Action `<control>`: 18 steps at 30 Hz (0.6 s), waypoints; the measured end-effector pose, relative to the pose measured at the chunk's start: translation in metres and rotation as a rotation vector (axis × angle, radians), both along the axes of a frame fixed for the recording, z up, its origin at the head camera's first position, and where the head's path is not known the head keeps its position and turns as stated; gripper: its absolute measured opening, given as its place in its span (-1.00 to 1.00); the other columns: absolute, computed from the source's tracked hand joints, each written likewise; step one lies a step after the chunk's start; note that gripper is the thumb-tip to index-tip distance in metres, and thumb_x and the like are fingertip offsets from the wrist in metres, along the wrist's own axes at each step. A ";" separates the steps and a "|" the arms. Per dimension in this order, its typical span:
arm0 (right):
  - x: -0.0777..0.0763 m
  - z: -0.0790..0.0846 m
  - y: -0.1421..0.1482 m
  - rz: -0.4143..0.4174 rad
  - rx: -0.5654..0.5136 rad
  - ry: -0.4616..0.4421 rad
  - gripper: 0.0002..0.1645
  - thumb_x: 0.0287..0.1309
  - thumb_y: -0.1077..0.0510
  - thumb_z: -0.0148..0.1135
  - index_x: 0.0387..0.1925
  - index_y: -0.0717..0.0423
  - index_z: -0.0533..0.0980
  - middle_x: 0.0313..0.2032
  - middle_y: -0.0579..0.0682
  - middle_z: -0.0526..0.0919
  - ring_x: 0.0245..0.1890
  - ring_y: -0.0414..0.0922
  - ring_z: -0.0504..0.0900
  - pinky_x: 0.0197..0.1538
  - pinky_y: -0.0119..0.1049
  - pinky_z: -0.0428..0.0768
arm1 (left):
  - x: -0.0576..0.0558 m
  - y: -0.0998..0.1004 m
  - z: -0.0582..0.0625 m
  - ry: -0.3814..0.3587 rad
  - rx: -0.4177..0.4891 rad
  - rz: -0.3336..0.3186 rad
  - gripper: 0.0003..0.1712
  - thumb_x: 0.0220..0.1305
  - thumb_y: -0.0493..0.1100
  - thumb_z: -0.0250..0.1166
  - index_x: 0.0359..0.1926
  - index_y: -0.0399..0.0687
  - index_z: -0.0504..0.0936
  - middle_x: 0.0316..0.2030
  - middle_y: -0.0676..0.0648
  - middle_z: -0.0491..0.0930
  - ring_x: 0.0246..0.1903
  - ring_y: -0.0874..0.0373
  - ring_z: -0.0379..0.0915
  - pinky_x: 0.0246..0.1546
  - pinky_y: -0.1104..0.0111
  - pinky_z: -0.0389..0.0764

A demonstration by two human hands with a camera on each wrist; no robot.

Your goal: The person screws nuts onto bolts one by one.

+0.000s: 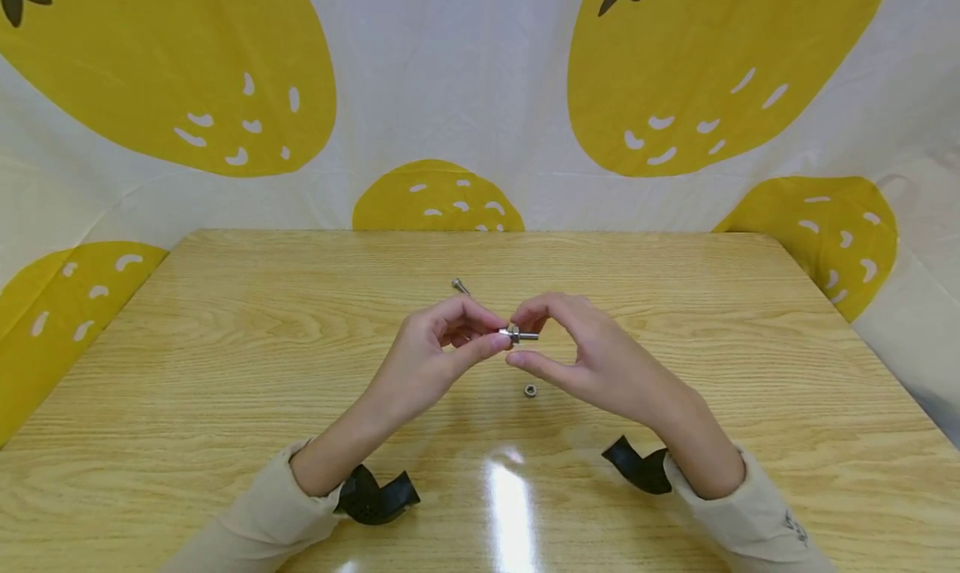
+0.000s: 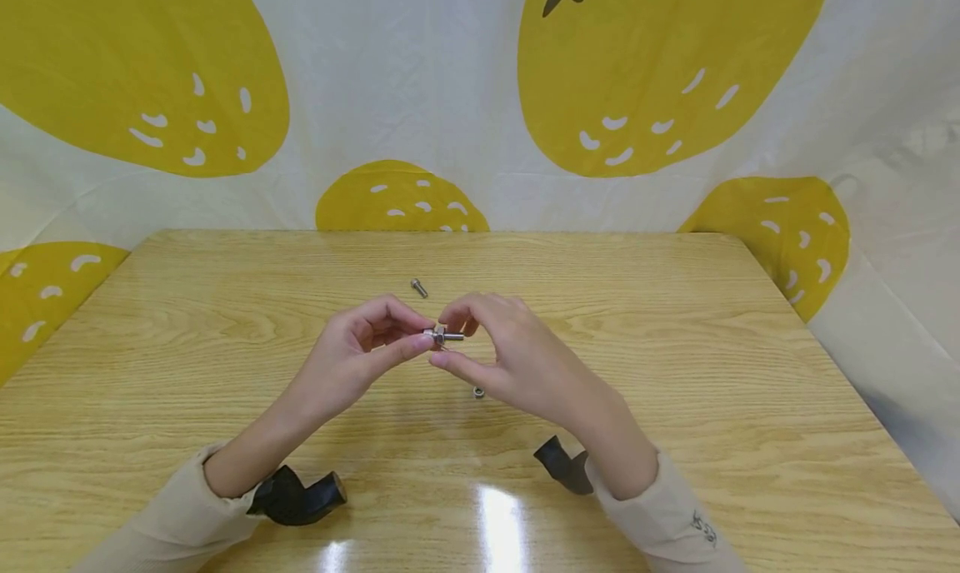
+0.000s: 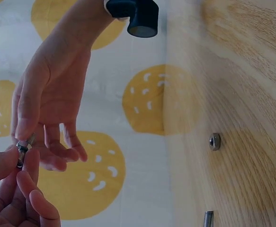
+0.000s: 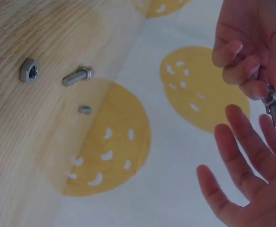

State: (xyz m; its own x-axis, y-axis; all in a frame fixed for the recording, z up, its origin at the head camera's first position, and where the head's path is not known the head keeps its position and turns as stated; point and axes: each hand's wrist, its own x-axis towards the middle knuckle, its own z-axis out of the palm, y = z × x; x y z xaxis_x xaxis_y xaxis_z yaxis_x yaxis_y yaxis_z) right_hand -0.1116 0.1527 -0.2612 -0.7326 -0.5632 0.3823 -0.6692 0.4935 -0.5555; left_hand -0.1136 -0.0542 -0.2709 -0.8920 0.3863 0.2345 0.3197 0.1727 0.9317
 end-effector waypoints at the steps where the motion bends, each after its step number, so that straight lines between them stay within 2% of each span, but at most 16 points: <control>1: 0.000 0.000 0.000 0.010 -0.010 0.017 -0.68 0.13 0.11 0.28 -0.08 0.04 0.45 -0.16 -0.17 0.56 -0.12 -0.24 0.48 -0.05 -0.26 0.50 | 0.000 0.000 0.000 -0.001 0.001 0.001 -0.88 0.19 -0.19 0.29 -0.23 -0.08 0.60 -0.30 -0.02 0.63 -0.43 0.14 0.50 -0.42 0.43 0.52; 9: -0.002 -0.002 -0.002 0.063 -0.047 0.130 -0.73 0.09 0.29 0.28 -0.16 0.10 0.44 -0.21 -0.13 0.58 -0.16 -0.24 0.50 -0.10 -0.31 0.51 | -0.001 0.000 0.000 -0.008 0.004 0.008 -0.88 0.18 -0.20 0.30 -0.24 -0.09 0.60 -0.30 -0.02 0.63 -0.41 0.12 0.51 -0.41 0.41 0.52; 18: -0.002 -0.002 -0.001 0.041 0.002 0.139 -0.80 0.17 0.20 0.22 -0.15 0.08 0.46 -0.19 -0.13 0.57 -0.14 -0.22 0.49 -0.05 -0.24 0.49 | 0.000 0.000 0.001 -0.015 0.013 0.002 -0.88 0.19 -0.20 0.30 -0.24 -0.09 0.59 -0.30 -0.03 0.64 -0.41 0.13 0.53 -0.42 0.42 0.52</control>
